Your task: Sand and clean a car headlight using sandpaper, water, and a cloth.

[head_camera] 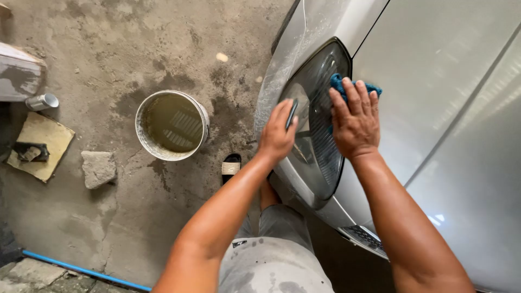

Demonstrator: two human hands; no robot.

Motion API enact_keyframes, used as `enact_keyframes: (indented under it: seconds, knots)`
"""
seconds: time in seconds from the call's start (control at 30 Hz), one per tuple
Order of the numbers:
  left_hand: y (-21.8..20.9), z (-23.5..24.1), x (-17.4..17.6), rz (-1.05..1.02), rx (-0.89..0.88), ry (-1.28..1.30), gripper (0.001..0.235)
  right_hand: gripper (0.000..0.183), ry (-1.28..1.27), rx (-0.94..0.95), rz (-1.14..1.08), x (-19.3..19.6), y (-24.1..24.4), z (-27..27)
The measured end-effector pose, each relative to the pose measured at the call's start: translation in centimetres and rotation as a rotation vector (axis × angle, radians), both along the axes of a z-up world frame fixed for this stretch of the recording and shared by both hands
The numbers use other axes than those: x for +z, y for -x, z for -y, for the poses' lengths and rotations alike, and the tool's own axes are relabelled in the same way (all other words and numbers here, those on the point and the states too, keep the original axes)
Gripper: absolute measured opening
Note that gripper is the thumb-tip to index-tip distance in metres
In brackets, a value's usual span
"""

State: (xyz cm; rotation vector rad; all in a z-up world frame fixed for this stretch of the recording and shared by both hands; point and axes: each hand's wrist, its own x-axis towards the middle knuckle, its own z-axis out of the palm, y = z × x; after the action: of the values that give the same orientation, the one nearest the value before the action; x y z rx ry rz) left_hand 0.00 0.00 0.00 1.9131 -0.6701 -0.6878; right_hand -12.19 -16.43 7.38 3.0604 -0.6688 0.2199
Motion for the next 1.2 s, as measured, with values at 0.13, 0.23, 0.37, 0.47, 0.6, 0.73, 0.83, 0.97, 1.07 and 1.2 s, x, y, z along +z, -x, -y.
enact_keyframes:
  seconds: [0.13, 0.23, 0.37, 0.47, 0.6, 0.73, 0.83, 0.97, 1.07, 1.2]
  knots:
    - [2.4, 3.2, -0.6, 0.027, 0.127, 0.020, 0.056, 0.044, -0.013, 0.022, -0.001, -0.1, 0.3, -1.2]
    - [6.5, 1.2, 0.5, 0.168, 0.132, 0.091, 0.068, 0.045, 0.015, 0.032, 0.006, -0.3, 0.1, -0.8]
    - [12.4, -1.6, 0.6, 0.162, 0.074, 0.049, 0.082, 0.043, 0.023, 0.033, 0.012, -0.2, 0.4, -1.2]
    - [11.9, 0.3, -0.5, 0.167, 0.139, 0.092, 0.075, 0.044, 0.024, 0.034, 0.003, -0.1, 0.3, -0.9]
    - [5.7, 3.8, -1.1, 0.175, 0.209, 0.097, 0.060, 0.044, -0.003, 0.027, 0.001, -0.2, 0.3, -0.9]
    - [3.3, 5.1, -1.4, 0.121, 0.142, 0.068, 0.059, 0.043, -0.013, 0.018, -0.001, -0.1, 0.3, -0.8]
    - [7.0, 2.2, -0.6, 0.269, 0.138, 0.127, 0.066, 0.043, 0.016, 0.019, 0.002, -0.3, 0.0, -0.9]
    - [11.0, -0.7, -1.2, 0.236, 0.042, 0.022, 0.072, 0.042, 0.033, 0.028, 0.003, -0.4, 0.5, -0.9]
    - [6.6, 2.3, -1.1, 0.267, 0.038, 0.022, 0.069, 0.042, 0.033, 0.028, 0.005, -0.6, 0.4, -1.4]
    - [0.4, 6.9, -0.4, 0.207, -0.015, 0.076, 0.066, 0.042, 0.020, 0.020, 0.003, 0.1, 0.2, -1.2]
